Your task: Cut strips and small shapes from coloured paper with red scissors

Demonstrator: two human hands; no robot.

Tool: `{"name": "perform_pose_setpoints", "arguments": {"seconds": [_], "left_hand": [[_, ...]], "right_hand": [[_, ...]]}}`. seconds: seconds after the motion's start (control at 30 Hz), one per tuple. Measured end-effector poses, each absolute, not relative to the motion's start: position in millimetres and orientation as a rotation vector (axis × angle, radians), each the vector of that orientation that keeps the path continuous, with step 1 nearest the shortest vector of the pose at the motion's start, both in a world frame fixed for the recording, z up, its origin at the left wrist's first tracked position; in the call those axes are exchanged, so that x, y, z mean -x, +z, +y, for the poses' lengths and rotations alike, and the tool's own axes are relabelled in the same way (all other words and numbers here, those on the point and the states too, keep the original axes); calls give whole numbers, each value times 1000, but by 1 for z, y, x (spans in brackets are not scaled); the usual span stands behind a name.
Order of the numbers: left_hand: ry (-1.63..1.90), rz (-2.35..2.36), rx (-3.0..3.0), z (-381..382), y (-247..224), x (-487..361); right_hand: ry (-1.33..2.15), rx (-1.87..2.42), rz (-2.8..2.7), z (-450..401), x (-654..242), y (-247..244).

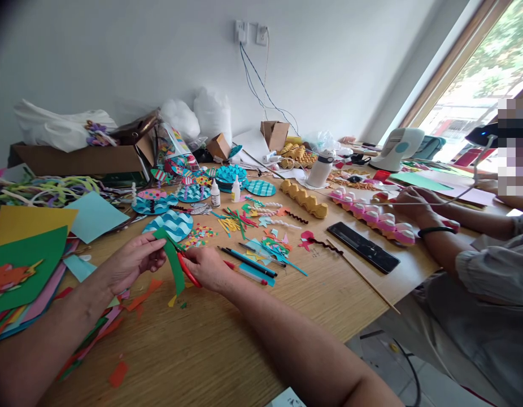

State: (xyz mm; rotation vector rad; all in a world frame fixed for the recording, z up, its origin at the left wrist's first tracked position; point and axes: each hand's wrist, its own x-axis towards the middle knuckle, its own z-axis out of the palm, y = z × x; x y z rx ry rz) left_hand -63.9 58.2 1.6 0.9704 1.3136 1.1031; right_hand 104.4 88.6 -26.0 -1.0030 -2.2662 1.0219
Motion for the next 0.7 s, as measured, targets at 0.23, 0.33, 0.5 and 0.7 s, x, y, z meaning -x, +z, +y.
{"name": "perform_pose_setpoints", "arguments": {"seconds": [0.23, 0.33, 0.5, 0.7], "left_hand": [[1108, 1272, -971, 57, 1, 67], [1137, 1267, -984, 58, 1, 68], [1164, 1285, -1009, 59, 3, 68], [1093, 1292, -1024, 58, 1, 66]], "right_hand": [[982, 985, -2273, 89, -106, -25], [985, 1001, -2270, 89, -106, -25], [969, 1017, -2282, 89, -104, -25], [1007, 1012, -2272, 90, -105, -27]]}}
